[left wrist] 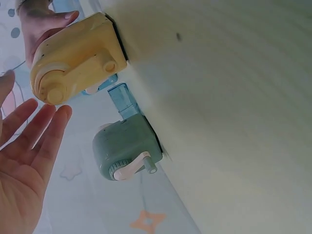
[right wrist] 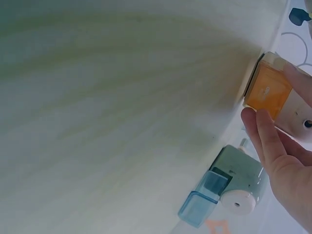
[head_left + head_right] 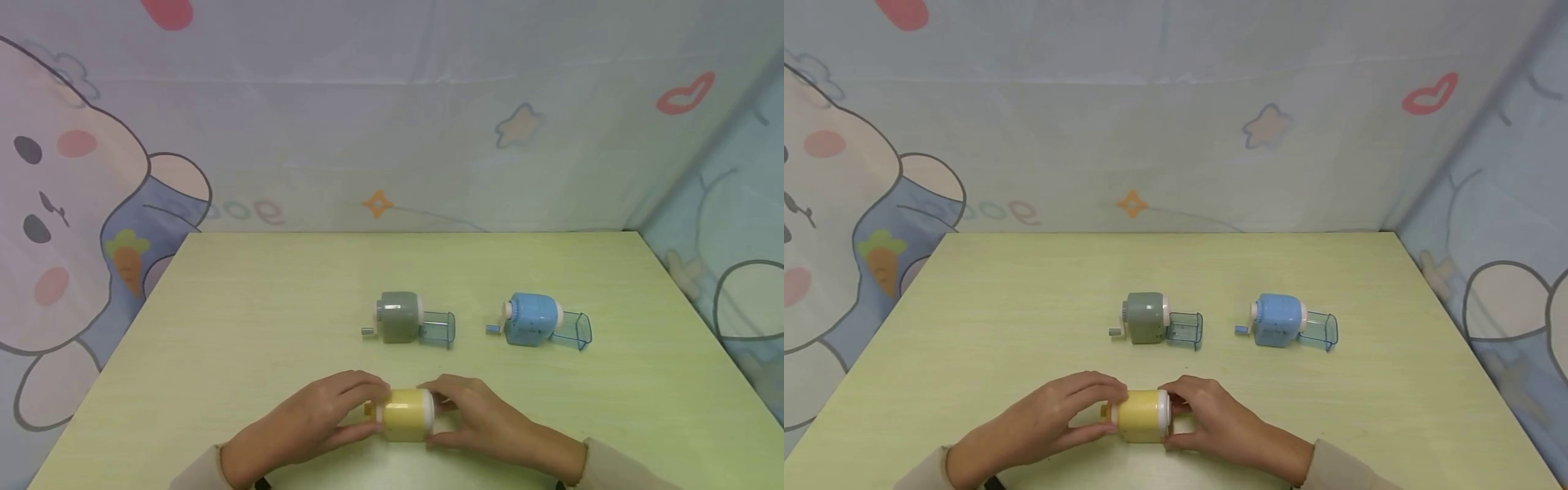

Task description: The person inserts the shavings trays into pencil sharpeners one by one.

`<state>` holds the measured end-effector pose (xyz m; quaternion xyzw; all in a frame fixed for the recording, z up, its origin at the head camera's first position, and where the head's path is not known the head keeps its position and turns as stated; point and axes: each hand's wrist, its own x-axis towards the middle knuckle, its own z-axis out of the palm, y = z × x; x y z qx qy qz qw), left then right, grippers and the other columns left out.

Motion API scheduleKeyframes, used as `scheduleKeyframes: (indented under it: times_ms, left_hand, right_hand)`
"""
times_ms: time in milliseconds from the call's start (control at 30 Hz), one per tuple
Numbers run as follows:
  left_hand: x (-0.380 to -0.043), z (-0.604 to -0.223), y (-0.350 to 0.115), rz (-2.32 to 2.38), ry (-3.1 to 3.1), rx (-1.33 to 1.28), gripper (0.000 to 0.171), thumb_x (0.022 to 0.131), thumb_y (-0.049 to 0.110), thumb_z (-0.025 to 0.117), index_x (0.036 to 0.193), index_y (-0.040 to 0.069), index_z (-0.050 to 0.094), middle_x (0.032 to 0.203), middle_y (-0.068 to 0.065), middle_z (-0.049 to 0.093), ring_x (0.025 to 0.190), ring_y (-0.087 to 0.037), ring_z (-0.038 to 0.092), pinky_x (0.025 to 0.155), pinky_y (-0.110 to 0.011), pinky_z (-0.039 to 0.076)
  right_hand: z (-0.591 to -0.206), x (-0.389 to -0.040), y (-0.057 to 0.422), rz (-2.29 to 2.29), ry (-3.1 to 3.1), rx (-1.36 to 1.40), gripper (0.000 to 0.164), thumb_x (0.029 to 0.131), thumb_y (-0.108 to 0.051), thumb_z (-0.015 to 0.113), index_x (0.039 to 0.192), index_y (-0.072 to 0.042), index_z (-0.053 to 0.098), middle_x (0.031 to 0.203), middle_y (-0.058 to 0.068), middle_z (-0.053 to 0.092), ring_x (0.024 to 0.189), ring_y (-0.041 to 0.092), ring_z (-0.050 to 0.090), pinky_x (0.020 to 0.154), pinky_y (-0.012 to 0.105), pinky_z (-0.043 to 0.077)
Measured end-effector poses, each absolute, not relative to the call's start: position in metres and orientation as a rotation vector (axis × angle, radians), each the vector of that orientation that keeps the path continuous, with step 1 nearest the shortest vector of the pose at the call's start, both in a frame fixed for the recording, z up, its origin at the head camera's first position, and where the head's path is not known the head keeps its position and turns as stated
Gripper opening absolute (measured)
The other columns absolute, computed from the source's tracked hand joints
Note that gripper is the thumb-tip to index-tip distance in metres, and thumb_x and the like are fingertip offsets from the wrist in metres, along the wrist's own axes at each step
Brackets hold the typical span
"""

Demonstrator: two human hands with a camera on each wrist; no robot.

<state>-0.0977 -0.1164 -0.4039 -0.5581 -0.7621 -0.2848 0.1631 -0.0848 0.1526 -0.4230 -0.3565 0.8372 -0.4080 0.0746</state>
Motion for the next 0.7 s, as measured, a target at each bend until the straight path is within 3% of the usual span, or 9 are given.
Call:
scheduleKeyframes:
  times_ms: [467,700]
  left_hand:
    - [-0.111,-0.396,-0.12,-0.756,-2.209,-1.458,0.034,0.087,0.024,0.063,0.115,0.009,0.055,0.115,0.002,0.053,0.109,-0.009,0.046,0.089,-0.024,0.043]
    - [-0.117,-0.398,-0.119,-0.719,-2.204,-1.449,0.032,0.086,0.024,0.064,0.113,0.008,0.056,0.114,0.0,0.053,0.109,-0.01,0.047,0.089,-0.025,0.044]
  right_hand:
    - [-0.413,-0.093,0.168,-1.184,2.568,-0.966,0.061,0.065,-0.011,0.082,0.117,0.0,0.053,0.103,0.007,0.058,0.09,0.016,0.059,0.077,0.028,0.051]
    - [-0.415,-0.099,0.175,-1.156,2.676,-0.905,0.055,0.066,-0.013,0.081,0.113,-0.001,0.055,0.098,0.007,0.06,0.085,0.016,0.06,0.073,0.028,0.053]
